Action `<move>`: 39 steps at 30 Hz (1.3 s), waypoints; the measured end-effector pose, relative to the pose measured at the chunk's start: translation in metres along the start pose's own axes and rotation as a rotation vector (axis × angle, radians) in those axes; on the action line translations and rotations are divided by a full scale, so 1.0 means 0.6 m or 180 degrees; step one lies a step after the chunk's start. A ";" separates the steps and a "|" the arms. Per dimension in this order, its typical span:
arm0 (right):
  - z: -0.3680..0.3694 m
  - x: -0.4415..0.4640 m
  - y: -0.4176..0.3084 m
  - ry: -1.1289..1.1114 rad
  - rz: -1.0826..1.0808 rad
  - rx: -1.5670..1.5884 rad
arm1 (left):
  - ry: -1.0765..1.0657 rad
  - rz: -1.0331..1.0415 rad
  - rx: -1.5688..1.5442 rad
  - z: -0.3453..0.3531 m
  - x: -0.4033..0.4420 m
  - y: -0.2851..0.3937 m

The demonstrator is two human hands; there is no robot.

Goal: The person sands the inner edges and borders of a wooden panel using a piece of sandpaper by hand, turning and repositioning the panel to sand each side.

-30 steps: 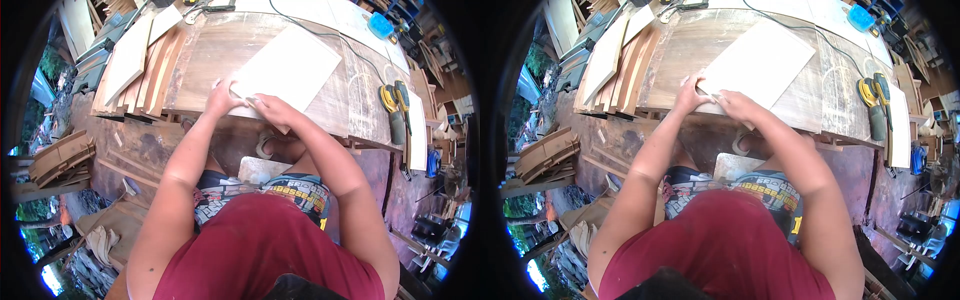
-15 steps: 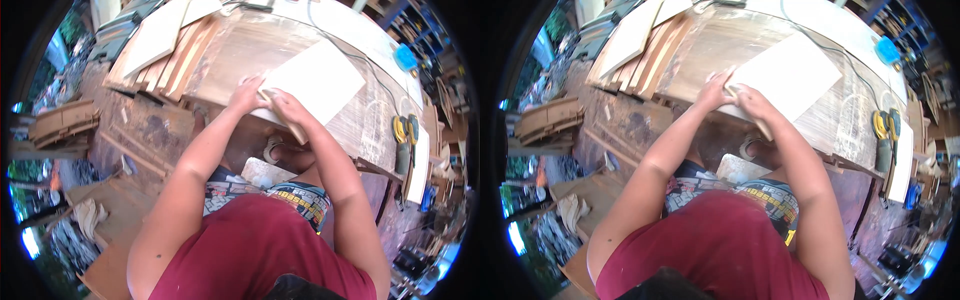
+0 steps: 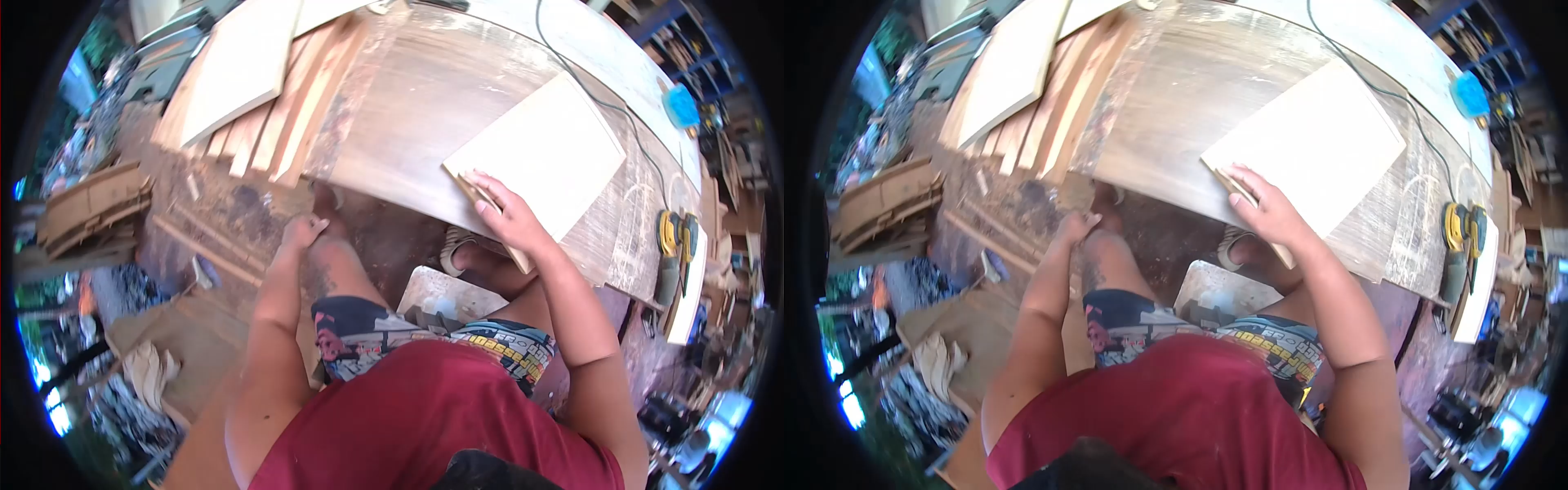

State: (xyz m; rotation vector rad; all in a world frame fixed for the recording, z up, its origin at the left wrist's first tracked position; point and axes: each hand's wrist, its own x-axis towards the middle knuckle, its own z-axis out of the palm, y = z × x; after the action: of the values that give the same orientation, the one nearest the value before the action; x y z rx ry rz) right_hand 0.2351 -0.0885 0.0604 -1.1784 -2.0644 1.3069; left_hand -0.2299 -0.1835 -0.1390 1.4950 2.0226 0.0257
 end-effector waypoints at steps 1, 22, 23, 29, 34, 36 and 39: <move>0.000 -0.001 0.001 -0.0078 -0.0043 0.0034 | -0.0561 -0.0395 0.0223 0.003 0.032 -0.022; -0.008 0.005 -0.029 -0.0360 0.0074 -0.0310 | -0.1420 0.0227 0.0660 0.136 0.250 -0.190; -0.009 0.004 -0.026 -0.0311 0.0071 -0.0314 | -0.1466 0.0203 0.0720 0.133 0.255 -0.186; -0.006 0.002 -0.018 -0.0263 -0.0097 -0.0359 | -0.1747 -0.0049 0.0681 0.064 0.205 -0.095; -0.003 0.000 -0.010 -0.0209 -0.0106 -0.0317 | -0.1838 -0.0251 0.0568 0.058 0.200 -0.075; -0.002 -0.004 0.004 -0.0187 -0.0155 -0.0369 | -0.1664 -0.0317 0.0206 0.102 0.213 -0.122; -0.002 -0.005 0.008 -0.0205 -0.0217 -0.0167 | -0.1574 -0.0174 0.0129 0.111 0.219 -0.145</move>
State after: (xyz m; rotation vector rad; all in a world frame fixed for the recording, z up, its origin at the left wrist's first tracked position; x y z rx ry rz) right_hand 0.2396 -0.0897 0.0567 -1.0910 -2.1774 1.2820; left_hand -0.2947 -0.1225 -0.2851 1.3105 1.6665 -0.3732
